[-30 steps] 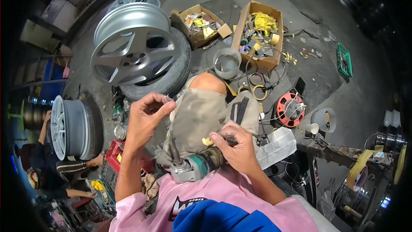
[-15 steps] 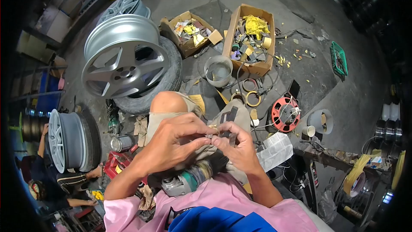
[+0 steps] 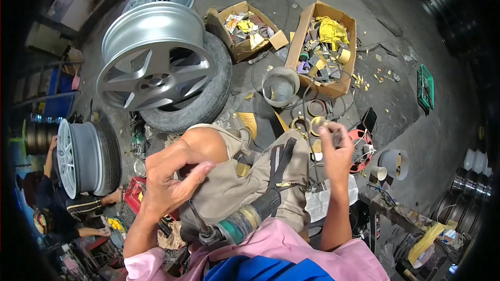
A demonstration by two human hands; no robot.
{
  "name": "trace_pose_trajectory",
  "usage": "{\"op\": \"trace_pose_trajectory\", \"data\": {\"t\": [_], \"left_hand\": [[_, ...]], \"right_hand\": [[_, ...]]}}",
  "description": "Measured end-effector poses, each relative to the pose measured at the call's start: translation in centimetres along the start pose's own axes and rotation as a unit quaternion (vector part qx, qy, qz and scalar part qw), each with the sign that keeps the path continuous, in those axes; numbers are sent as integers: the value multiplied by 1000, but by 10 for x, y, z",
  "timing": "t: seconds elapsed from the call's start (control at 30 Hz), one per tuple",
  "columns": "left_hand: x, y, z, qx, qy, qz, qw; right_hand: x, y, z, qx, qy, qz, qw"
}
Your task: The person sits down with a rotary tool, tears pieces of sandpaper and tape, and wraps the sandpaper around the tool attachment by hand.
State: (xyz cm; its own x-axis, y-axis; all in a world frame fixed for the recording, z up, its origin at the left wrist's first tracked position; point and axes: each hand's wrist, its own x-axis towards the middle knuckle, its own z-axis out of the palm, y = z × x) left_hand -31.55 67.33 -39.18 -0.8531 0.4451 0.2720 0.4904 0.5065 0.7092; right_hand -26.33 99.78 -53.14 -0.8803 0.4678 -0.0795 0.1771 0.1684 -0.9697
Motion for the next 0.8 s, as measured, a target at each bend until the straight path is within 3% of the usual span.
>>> {"op": "trace_pose_trajectory", "data": {"t": [0.07,0.13,0.17,0.23,0.27,0.4,0.53,0.63,0.8], "left_hand": [[4,-9,0,2,0,3,1000],[8,-21,2,0,-2,6,1000],[11,-28,3,20,-9,36,999],[12,-41,3,39,-17,61,997],[13,-48,2,52,-20,75,996],[8,-70,-13,72,-55,73,993],[3,-89,-22,81,-50,39,995],[11,-89,-28,83,-42,37,995],[13,-96,-43,117,-50,16,992]], "right_hand": [[18,27,-18,-38,40,17,998],[31,73,-36,-275,27,-119,954],[35,89,-42,-278,26,-116,953],[43,119,-48,-419,22,-102,902],[52,144,-54,-441,24,-47,896],[101,135,-34,-468,29,48,882],[186,113,34,-359,-36,-132,923],[258,111,104,-384,-93,-224,891],[349,132,219,-453,-179,-256,835]]}}
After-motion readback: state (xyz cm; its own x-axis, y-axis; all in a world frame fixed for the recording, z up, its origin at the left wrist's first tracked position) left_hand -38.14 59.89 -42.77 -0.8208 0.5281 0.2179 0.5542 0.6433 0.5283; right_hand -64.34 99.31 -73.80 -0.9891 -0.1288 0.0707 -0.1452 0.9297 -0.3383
